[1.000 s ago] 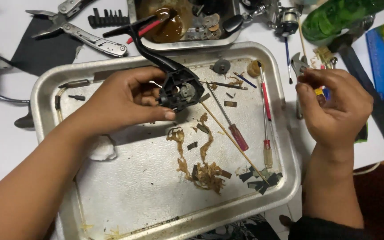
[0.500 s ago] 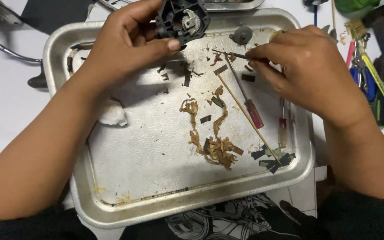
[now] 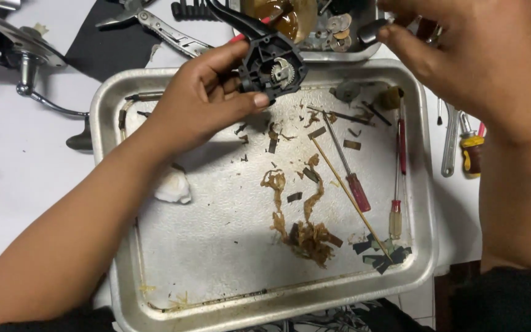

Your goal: Disassembling and reassembling the internal gear mechanism of a fishing reel on a work tray.

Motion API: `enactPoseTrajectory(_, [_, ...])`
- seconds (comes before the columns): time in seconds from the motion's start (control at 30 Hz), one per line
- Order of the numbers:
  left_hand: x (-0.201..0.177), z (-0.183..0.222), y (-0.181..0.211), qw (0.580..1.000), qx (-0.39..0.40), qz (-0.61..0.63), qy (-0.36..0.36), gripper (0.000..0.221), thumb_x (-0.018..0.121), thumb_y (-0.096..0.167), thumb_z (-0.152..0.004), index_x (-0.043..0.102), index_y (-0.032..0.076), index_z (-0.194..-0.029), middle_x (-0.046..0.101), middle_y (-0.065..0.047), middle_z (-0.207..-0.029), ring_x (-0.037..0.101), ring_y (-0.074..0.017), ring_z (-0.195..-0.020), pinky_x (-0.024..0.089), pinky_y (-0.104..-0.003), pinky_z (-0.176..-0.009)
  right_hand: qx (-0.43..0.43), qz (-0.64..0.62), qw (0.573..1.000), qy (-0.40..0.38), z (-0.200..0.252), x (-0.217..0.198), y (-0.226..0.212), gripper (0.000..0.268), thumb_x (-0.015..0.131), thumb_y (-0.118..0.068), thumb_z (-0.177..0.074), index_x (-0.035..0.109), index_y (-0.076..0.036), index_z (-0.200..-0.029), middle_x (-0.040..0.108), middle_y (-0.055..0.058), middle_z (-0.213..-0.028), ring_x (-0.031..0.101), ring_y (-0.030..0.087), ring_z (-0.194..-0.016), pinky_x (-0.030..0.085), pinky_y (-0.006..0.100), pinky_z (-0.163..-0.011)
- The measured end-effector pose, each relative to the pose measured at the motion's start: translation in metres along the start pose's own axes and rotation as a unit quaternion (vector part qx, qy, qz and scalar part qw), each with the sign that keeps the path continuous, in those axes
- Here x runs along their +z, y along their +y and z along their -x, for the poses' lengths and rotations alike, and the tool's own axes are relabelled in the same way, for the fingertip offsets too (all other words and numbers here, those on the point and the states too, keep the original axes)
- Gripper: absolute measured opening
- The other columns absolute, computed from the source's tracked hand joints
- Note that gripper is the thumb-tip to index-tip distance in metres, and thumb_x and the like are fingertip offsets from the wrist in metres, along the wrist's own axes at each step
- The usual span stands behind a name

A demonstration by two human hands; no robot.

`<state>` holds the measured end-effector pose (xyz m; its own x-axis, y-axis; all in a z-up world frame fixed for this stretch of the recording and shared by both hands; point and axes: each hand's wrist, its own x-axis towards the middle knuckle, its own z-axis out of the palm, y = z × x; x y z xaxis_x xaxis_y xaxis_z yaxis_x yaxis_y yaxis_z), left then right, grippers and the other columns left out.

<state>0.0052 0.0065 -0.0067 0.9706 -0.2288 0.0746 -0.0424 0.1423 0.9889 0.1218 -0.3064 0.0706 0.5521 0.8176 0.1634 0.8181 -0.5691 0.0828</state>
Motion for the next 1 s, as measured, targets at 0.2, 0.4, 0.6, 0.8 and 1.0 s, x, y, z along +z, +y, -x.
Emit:
enactPoseTrajectory(0.2, [0.001, -0.002, 0.012, 0.969, -0.186, -0.155, 0.044, 0.089, 0.072, 0.045, -0.078, 0.039, 0.012, -0.154, 0.048, -0.016, -0.156, 0.050, -0.0312, -0.139, 0.038, -0.049, -0.113, 0.015, -0.044, 0.999, 0.010, -0.025, -0.013, 0.017, 0.013, 0.078, 0.005, -0.104, 0.074, 0.001, -0.115, 0.070, 0.015, -0.096, 0.064, 0.034, -0.087, 0.044, 0.045, -0.076])
enactPoseTrajectory(0.4, [0.000, -0.004, 0.004, 0.957, -0.201, -0.210, 0.016, 0.089, 0.074, 0.048, -0.073, 0.045, 0.014, -0.151, 0.059, -0.013, -0.147, 0.058, -0.0295, -0.133, 0.038, -0.052, -0.115, -0.047, 0.063, 0.997, -0.017, -0.064, -0.009, 0.020, 0.007, 0.072, -0.002, -0.098, 0.076, -0.008, -0.096, 0.072, 0.011, -0.091, 0.067, 0.035, -0.080, 0.048, 0.045, -0.063])
enactPoseTrajectory(0.6, [0.001, -0.004, 0.005, 0.940, -0.247, -0.233, 0.018, 0.090, 0.077, 0.048, -0.069, 0.050, 0.018, -0.150, 0.069, -0.006, -0.138, 0.070, -0.0216, -0.123, 0.048, -0.042, -0.112, 0.049, 0.088, 0.975, -0.198, -0.094, 0.022, 0.016, 0.012, 0.066, -0.014, -0.088, 0.077, -0.015, -0.093, 0.073, 0.013, -0.082, 0.071, 0.040, -0.076, 0.055, 0.052, -0.055])
enactPoseTrajectory(0.8, [0.001, -0.003, 0.000, 0.956, -0.219, -0.193, 0.014, 0.086, 0.079, 0.042, -0.069, 0.053, 0.014, -0.147, 0.071, -0.006, -0.134, 0.072, -0.0189, -0.120, 0.050, -0.036, -0.111, 0.058, 0.104, 0.963, -0.240, -0.104, 0.050, 0.015, 0.011, 0.062, -0.019, -0.087, 0.072, -0.015, -0.085, 0.070, 0.012, -0.085, 0.068, 0.042, -0.078, 0.054, 0.053, -0.059])
enactPoseTrajectory(1.0, [0.003, -0.005, 0.010, 0.961, -0.210, -0.178, 0.007, 0.076, 0.078, 0.040, -0.070, 0.061, 0.017, -0.141, 0.077, 0.000, -0.124, 0.075, -0.0145, -0.111, 0.055, -0.032, -0.104, 0.083, 0.141, 0.946, -0.281, -0.108, 0.048, 0.018, 0.020, 0.061, -0.008, -0.085, 0.076, -0.015, -0.096, 0.073, 0.011, -0.092, 0.072, 0.040, -0.080, 0.058, 0.050, -0.057])
